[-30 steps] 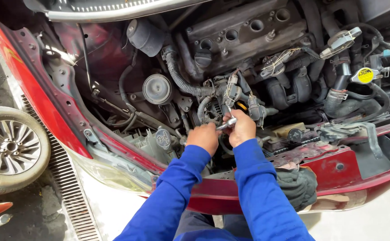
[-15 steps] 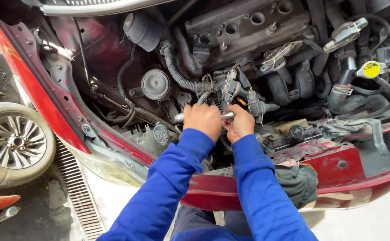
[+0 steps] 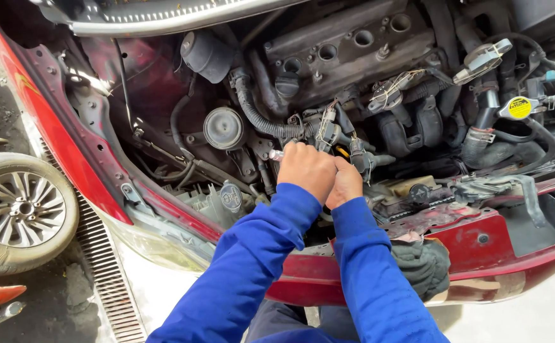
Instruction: The person works on a car engine with the hood open, using a ratchet wrench to tighten bolts on the intake manifold. They manipulate hoses and connectors while adjusting components within the engine bay.
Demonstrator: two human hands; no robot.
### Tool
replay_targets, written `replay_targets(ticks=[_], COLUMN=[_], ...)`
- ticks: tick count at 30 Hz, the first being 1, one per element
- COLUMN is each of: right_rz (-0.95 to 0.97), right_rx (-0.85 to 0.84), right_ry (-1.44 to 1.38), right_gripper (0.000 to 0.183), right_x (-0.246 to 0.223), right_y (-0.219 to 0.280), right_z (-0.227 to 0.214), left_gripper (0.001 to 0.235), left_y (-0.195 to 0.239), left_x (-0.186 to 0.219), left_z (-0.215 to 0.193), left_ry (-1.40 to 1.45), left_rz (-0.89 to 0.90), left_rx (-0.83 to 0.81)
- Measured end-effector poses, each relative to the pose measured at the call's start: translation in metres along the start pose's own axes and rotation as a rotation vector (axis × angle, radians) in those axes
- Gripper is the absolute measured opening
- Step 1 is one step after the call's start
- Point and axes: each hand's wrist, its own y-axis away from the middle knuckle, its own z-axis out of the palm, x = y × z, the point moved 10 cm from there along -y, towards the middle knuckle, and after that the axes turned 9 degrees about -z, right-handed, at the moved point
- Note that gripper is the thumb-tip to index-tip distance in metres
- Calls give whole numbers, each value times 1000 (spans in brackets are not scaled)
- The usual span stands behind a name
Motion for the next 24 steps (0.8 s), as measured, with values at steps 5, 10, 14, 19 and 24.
replay_targets(ticks=[5, 10, 14, 19, 24], right_rz=[7, -147, -90, -103, 0], right_rx=[36, 65, 66, 63, 12], right_ry=[101, 205, 155, 116, 117], right_gripper=[26, 33, 36, 40, 24], right_x=[-22, -26, -2, -6, -30], right_y=[53, 33, 2, 4, 53], right_z=[12, 0, -1, 2, 19], left_gripper=[19, 35, 14, 20, 29], left_y=[50, 88, 2, 39, 92], left_x=[-41, -57, -25, -42, -49], left_z=[37, 95, 19, 61, 93], left_ry=[-54, 147, -56, -72, 94], left_rz=[-251, -530, -136, -295, -435], left_rx=[-299, -1132, -285, -760, -1152])
